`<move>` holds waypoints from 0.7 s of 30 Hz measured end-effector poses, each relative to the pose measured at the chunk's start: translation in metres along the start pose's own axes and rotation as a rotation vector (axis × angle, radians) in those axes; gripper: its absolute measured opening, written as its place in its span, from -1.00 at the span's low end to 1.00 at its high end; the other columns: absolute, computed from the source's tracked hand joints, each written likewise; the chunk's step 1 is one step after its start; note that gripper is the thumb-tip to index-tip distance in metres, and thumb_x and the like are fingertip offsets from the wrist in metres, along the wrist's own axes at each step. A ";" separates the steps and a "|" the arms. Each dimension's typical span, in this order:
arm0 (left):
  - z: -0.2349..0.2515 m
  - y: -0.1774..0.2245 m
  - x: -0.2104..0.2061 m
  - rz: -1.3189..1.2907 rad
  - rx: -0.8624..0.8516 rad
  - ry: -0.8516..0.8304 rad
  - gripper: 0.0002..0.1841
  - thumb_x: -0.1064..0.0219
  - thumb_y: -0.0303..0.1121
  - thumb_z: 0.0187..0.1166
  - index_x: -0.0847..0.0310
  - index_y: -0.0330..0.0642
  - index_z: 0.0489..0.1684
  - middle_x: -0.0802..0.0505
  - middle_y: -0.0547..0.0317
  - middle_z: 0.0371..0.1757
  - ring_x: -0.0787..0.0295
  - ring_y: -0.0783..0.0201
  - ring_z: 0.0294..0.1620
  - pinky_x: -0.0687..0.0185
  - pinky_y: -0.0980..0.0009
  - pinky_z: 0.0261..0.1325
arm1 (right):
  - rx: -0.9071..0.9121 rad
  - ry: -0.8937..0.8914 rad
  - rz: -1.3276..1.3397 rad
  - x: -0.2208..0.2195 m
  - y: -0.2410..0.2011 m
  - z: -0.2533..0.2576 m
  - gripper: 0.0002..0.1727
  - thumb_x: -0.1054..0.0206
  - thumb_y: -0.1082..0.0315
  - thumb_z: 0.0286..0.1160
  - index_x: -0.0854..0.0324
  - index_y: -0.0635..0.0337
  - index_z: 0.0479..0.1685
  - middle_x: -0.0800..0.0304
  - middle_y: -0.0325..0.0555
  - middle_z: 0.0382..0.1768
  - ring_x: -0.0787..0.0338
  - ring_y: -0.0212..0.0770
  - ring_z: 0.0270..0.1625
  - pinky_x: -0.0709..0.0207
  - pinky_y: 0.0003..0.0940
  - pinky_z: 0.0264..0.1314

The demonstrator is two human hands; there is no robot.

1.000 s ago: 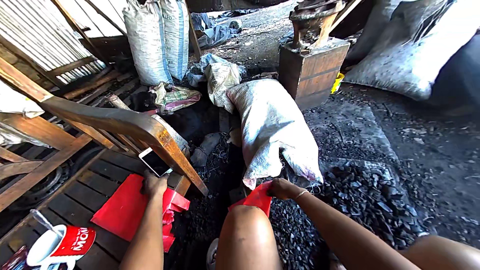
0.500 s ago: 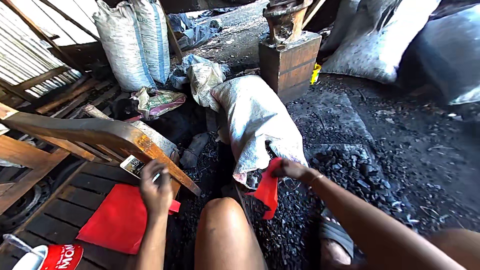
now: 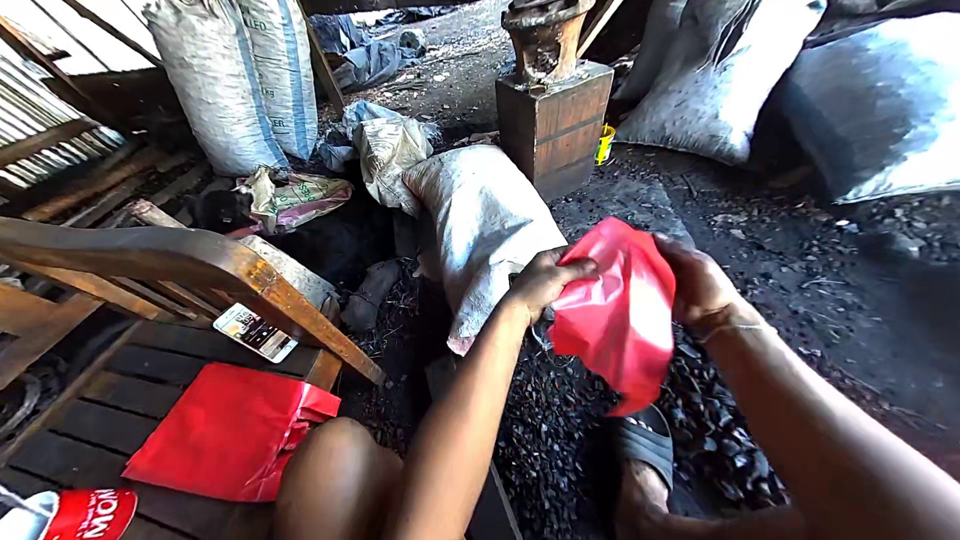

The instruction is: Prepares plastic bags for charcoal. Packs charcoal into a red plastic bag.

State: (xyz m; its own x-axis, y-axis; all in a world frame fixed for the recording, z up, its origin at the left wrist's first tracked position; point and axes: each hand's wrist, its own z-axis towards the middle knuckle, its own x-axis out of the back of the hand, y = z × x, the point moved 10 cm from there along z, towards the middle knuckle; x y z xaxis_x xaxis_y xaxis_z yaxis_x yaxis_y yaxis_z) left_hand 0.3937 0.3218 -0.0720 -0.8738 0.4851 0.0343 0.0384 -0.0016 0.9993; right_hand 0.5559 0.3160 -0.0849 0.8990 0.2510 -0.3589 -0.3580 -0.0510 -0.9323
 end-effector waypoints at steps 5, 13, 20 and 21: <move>-0.010 -0.023 0.061 0.133 0.087 0.361 -0.66 -0.29 -0.12 0.69 -0.68 -0.23 0.11 -0.85 -0.05 -0.07 -0.79 0.11 -0.10 -0.72 0.05 0.01 | -0.028 0.057 0.181 0.035 0.065 -0.006 -0.11 -0.27 -0.64 0.18 -0.73 -0.03 0.15 -0.94 -0.25 -0.10 -0.90 -0.34 -0.03 -0.83 -0.31 0.05; -0.049 -0.075 0.112 -0.136 0.129 0.771 -0.66 -0.30 -0.19 0.70 -0.66 -0.25 0.21 -0.86 -0.13 0.01 -0.84 0.04 0.01 -0.76 0.01 0.12 | 0.022 0.094 0.549 0.011 0.094 0.009 0.10 0.22 -0.81 0.21 -0.68 -0.09 0.28 -0.91 -0.12 0.01 -0.89 -0.17 0.07 -0.81 -0.03 0.09; -0.063 -0.092 0.116 -0.124 0.044 0.880 -0.66 -0.25 -0.23 0.75 -0.63 -0.25 0.30 -0.84 -0.13 0.07 -0.82 0.08 0.07 -0.73 0.03 0.19 | -0.108 -0.054 0.436 -0.013 0.105 0.008 -0.08 -0.26 -0.68 0.11 -0.73 -0.07 0.18 -0.89 -0.14 0.01 -0.86 -0.10 0.16 -0.75 0.10 0.25; -0.066 -0.092 0.116 -0.088 0.022 0.877 -0.67 -0.25 -0.22 0.75 -0.63 -0.25 0.28 -0.85 -0.09 0.04 -0.82 0.12 0.05 -0.73 0.06 0.18 | -0.131 0.001 0.341 -0.012 0.104 0.010 -0.30 -0.07 -0.51 0.48 -0.69 -0.11 0.07 -0.88 -0.23 -0.10 -0.86 -0.20 0.07 -0.77 0.00 0.19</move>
State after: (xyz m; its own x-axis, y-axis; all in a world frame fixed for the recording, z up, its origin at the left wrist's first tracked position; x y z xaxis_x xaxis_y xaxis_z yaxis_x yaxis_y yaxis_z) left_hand 0.2568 0.3201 -0.1589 -0.9311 -0.3633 -0.0325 -0.0447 0.0253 0.9987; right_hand 0.5052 0.3177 -0.1766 0.7336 0.1970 -0.6504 -0.6023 -0.2547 -0.7565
